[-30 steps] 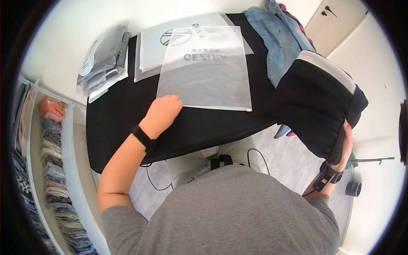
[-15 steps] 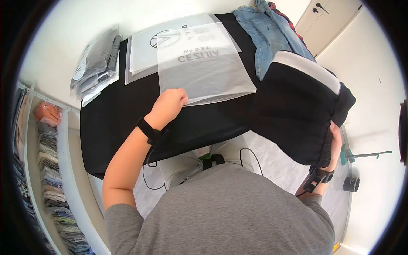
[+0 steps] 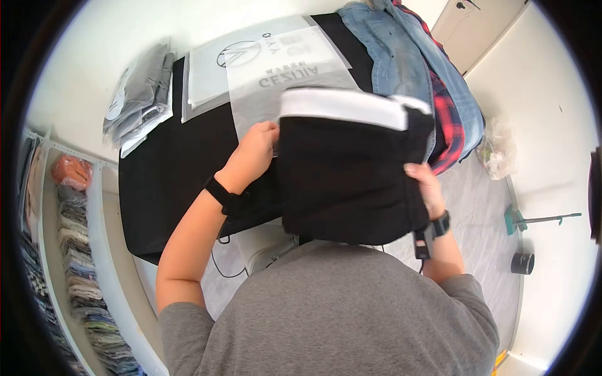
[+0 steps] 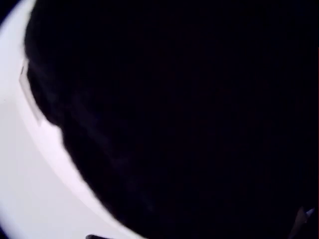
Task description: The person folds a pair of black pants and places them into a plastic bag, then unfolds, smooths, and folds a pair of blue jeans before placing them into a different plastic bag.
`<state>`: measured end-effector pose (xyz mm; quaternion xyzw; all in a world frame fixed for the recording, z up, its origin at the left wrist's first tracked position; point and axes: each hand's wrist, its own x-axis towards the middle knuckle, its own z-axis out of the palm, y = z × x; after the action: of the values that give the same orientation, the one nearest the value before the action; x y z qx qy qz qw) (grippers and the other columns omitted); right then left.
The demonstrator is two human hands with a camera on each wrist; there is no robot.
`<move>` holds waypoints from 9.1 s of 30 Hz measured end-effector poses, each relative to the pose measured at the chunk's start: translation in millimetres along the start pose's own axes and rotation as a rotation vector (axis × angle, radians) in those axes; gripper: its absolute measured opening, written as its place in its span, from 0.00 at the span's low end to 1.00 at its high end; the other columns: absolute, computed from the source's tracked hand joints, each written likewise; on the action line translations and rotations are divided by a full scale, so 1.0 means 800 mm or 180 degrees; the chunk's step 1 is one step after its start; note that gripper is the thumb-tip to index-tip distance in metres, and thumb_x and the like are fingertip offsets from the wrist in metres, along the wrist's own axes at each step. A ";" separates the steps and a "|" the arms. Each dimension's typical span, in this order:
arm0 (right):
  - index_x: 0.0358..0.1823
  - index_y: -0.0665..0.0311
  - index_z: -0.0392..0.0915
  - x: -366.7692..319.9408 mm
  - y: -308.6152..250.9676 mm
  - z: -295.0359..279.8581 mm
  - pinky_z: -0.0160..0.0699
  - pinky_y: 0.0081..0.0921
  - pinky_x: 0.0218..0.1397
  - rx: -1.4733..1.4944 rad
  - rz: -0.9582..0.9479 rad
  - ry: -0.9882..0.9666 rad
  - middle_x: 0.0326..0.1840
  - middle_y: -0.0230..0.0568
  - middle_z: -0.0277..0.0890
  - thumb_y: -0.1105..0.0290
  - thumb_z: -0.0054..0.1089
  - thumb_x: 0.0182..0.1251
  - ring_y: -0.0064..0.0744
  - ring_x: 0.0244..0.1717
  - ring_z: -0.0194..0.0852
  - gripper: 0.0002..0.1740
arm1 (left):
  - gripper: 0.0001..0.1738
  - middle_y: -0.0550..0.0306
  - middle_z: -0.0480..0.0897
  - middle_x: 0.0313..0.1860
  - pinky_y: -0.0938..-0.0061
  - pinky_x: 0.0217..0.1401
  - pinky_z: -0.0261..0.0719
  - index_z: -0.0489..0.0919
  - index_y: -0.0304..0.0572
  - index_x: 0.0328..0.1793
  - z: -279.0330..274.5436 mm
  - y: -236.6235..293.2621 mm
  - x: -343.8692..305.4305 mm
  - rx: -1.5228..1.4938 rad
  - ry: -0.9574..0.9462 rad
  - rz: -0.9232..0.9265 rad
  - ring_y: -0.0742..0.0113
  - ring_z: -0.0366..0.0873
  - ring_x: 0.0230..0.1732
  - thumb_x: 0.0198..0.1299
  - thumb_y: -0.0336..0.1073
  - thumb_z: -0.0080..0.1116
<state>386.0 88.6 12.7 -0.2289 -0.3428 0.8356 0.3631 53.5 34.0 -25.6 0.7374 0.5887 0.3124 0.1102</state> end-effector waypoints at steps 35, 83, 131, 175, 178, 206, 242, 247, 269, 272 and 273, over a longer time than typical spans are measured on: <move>0.53 0.75 0.73 0.035 0.005 -0.013 0.85 0.32 0.48 -0.0484 0.1082 0.0796 0.48 0.52 0.79 0.70 0.55 0.65 0.41 0.44 0.82 0.19 | 0.38 0.47 0.67 0.66 0.63 0.64 0.66 0.64 0.32 0.68 0.002 0.046 -0.003 0.0975 0.0479 0.0130 0.46 0.67 0.59 0.44 0.11 0.43; 0.59 0.55 0.71 0.138 0.053 0.101 0.76 0.41 0.37 -0.6426 -0.2181 -0.0181 0.30 0.49 0.78 0.81 0.55 0.47 0.48 0.35 0.78 0.32 | 0.37 0.37 0.70 0.58 0.59 0.35 0.80 0.62 0.48 0.71 0.022 0.094 -0.002 0.1468 0.0890 -0.1033 0.46 0.81 0.34 0.50 0.21 0.51; 0.49 0.70 0.77 0.219 -0.055 -0.002 0.72 0.28 0.53 -0.4820 0.0666 -0.0065 0.46 0.46 0.80 0.54 0.69 0.52 0.37 0.50 0.77 0.29 | 0.37 0.51 0.67 0.70 0.66 0.33 0.78 0.69 0.46 0.66 0.013 0.069 -0.014 0.1385 0.0643 -0.0563 0.53 0.79 0.30 0.43 0.19 0.51; 0.45 0.67 0.76 0.275 0.077 0.032 0.81 0.33 0.45 0.0099 0.0828 -0.0561 0.38 0.39 0.79 0.76 0.51 0.65 0.32 0.38 0.80 0.09 | 0.38 0.36 0.64 0.69 0.66 0.33 0.79 0.66 0.40 0.68 0.007 0.057 -0.062 0.0946 0.1204 -0.0758 0.49 0.80 0.32 0.45 0.17 0.50; 0.46 0.67 0.75 0.279 0.105 0.042 0.81 0.33 0.47 0.0723 0.0493 -0.0453 0.40 0.40 0.79 0.76 0.51 0.65 0.33 0.40 0.79 0.10 | 0.38 0.37 0.64 0.69 0.66 0.33 0.80 0.65 0.39 0.68 0.006 0.070 -0.059 0.0715 0.1094 -0.0822 0.48 0.81 0.34 0.44 0.17 0.50; 0.61 0.50 0.71 0.178 0.098 0.132 0.64 0.35 0.46 -0.6711 -0.3459 -0.1506 0.53 0.44 0.69 0.75 0.60 0.46 0.40 0.52 0.67 0.34 | 0.31 0.52 0.74 0.22 0.66 0.25 0.73 0.69 0.41 0.65 0.024 0.034 -0.082 0.0345 0.2165 -0.1377 0.57 0.73 0.20 0.51 0.22 0.54; 0.55 0.56 0.73 0.267 0.100 0.152 0.69 0.26 0.53 -0.1046 0.0366 0.0484 0.50 0.28 0.75 0.58 0.62 0.63 0.24 0.50 0.71 0.21 | 0.25 0.38 0.73 0.58 0.57 0.68 0.63 0.73 0.27 0.55 0.051 0.072 -0.039 0.0858 0.1095 -0.0552 0.44 0.66 0.65 0.52 0.35 0.61; 0.46 0.55 0.77 0.312 0.112 0.140 0.76 0.27 0.45 -0.0691 0.0847 0.0370 0.39 0.28 0.78 0.59 0.62 0.63 0.25 0.39 0.76 0.13 | 0.27 0.36 0.73 0.58 0.55 0.67 0.63 0.73 0.26 0.56 0.063 0.058 -0.041 0.1034 0.0811 -0.0455 0.44 0.67 0.64 0.54 0.39 0.60; 0.56 0.61 0.72 0.269 0.137 0.137 0.77 0.33 0.54 0.1296 0.0398 -0.0345 0.51 0.37 0.77 0.66 0.61 0.64 0.35 0.52 0.76 0.20 | 0.17 0.47 0.75 0.41 0.59 0.53 0.68 0.74 0.39 0.41 0.021 0.066 -0.073 0.0784 0.2319 -0.0820 0.46 0.72 0.47 0.43 0.29 0.64; 0.56 0.60 0.72 0.250 0.125 0.155 0.77 0.33 0.53 0.0721 0.0745 0.0422 0.51 0.37 0.77 0.65 0.60 0.65 0.35 0.51 0.76 0.20 | 0.29 0.40 0.67 0.53 0.56 0.62 0.60 0.68 0.38 0.58 -0.006 0.046 -0.079 0.1045 0.2746 -0.1541 0.42 0.62 0.58 0.48 0.30 0.64; 0.56 0.60 0.72 0.253 0.131 0.155 0.77 0.33 0.53 0.0731 0.0763 0.0421 0.51 0.37 0.77 0.65 0.60 0.65 0.35 0.51 0.76 0.20 | 0.28 0.44 0.74 0.40 0.56 0.49 0.70 0.70 0.40 0.60 -0.021 0.043 -0.072 0.1593 0.2703 -0.1476 0.44 0.72 0.45 0.49 0.30 0.62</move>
<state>132.7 140.7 -9.7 -0.2796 -0.1907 0.8897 0.3064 64.6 -33.6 -13.0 0.4010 0.7850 0.4005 -0.2501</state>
